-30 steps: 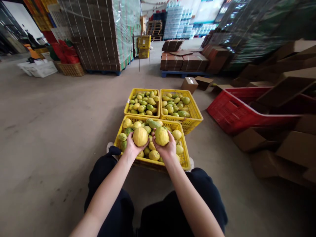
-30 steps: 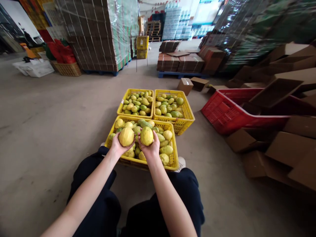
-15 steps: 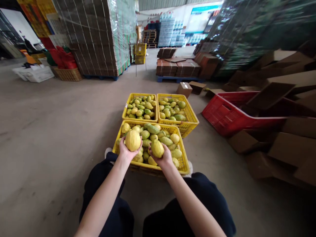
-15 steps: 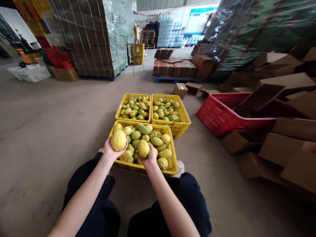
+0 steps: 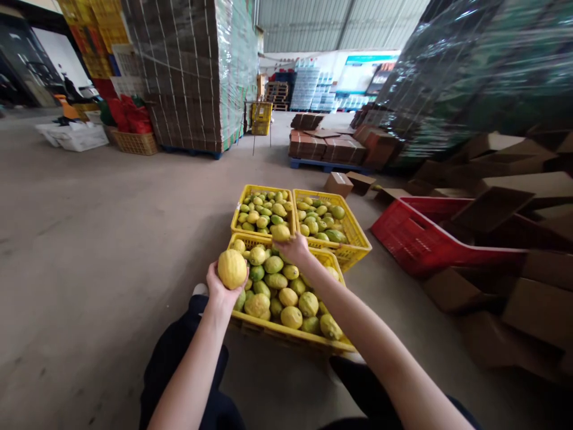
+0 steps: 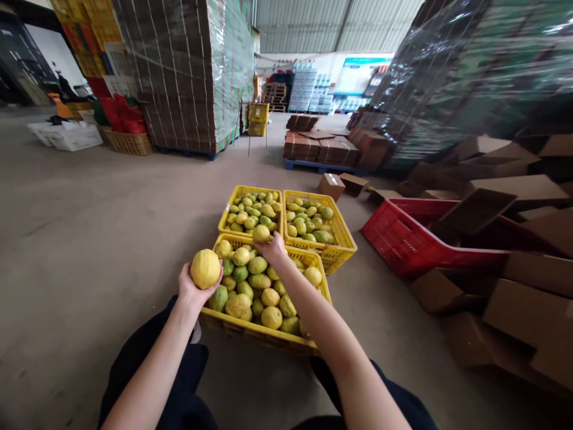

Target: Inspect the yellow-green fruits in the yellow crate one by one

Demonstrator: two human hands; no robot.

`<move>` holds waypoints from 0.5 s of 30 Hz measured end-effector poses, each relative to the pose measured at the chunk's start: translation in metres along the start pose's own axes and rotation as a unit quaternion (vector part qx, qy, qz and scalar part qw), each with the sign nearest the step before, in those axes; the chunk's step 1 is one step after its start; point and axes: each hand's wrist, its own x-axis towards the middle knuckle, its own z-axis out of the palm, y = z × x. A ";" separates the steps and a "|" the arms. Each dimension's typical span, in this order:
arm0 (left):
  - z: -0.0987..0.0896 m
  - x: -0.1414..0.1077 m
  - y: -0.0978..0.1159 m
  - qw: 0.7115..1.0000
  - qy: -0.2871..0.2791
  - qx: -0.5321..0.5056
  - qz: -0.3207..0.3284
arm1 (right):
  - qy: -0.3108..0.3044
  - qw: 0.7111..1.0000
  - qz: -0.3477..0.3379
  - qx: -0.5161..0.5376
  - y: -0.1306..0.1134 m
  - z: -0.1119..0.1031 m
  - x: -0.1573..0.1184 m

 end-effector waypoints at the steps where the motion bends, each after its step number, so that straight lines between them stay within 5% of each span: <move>1: 0.000 0.001 0.000 1.000 0.002 -0.001 0.003 | 0.019 0.999 0.008 -0.043 -0.009 0.015 0.015; 4: 0.004 0.002 -0.004 1.000 0.024 -0.002 0.001 | 0.036 0.984 0.039 -0.170 -0.020 0.036 0.028; 6: 0.006 0.002 -0.007 0.999 0.033 0.007 -0.007 | 0.017 0.965 0.081 -0.249 -0.013 0.027 0.009; 11: 0.007 0.002 -0.017 1.000 0.022 0.012 -0.006 | -0.031 0.891 0.194 -0.409 0.014 -0.044 -0.079; 15: 0.003 0.007 -0.032 0.999 0.022 0.033 -0.007 | -0.008 0.851 0.204 -0.485 0.010 -0.084 -0.124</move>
